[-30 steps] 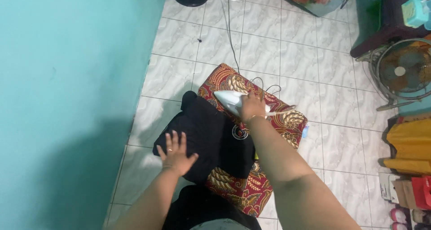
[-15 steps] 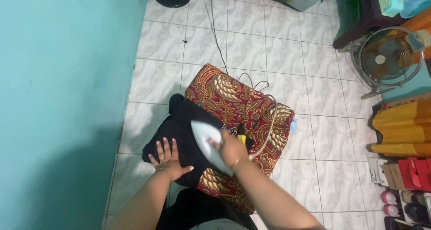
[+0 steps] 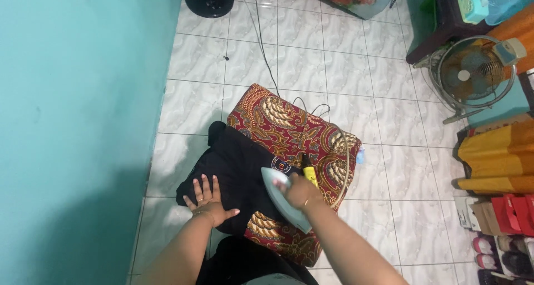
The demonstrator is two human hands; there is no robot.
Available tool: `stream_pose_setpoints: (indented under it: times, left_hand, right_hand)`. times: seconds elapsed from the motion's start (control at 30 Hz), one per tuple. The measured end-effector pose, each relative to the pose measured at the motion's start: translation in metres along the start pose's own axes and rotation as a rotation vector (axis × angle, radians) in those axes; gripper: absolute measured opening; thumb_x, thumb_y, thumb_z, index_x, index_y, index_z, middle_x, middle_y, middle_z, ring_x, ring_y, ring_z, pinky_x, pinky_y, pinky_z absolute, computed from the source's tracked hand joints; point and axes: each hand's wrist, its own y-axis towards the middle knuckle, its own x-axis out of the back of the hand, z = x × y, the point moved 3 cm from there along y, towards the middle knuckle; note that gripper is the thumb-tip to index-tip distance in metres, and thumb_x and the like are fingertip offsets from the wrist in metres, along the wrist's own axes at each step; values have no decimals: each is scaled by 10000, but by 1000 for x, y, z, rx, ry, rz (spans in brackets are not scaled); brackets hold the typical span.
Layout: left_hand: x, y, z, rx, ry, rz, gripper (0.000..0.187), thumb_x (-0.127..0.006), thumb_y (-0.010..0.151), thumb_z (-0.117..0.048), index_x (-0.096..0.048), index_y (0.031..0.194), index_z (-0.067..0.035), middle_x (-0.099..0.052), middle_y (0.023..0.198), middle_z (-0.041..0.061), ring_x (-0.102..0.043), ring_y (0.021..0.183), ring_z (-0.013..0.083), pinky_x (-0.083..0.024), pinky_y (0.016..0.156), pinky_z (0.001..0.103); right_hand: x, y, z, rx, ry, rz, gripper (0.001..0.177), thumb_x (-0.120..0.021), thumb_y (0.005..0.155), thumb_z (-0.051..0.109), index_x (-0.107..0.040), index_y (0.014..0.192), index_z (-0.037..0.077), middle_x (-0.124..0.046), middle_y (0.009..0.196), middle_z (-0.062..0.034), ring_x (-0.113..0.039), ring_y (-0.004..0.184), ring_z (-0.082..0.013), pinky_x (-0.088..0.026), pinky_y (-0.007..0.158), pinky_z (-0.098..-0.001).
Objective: The person is sorting a basket of laundry and then ironing a black shirt on a small ironing surface.
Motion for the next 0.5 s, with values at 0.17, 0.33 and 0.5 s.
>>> stream_pose_setpoints:
  times: [0.17,0.33,0.5]
  left_hand:
    - [2,-2,-1,-20,0,6,1366,-656,811,-804,278,1609,-207,372,1675,111,369,1517,347,51,1202,697]
    - [8,-11,-2,5,-3,34,1376,-666,811,-791,286,1612,-204,383,1674,109,366,1517,355,43,1205,695]
    - [9,-7,-1,-35,-34,43,1370,-656,822,-791,290,1608,-186,391,1667,122,381,1509,372,49,1203,708]
  right_hand:
    - [56,34,-5,-292,-18,7,654,-578,959,572,-507,1417,111,-547,1451,-146,-538,1360,-345,-467,1108,-487]
    - [-72,212,-134,-126,-338,176,556,-639,981,471,-508,1431,172,-395,1539,-169,-490,1387,-340,-405,1138,-466]
    - [66,127,-11,-223,316,-95,578,-584,1001,432,-450,1383,19,-755,1149,-242,-788,1044,-336,-590,970,-419]
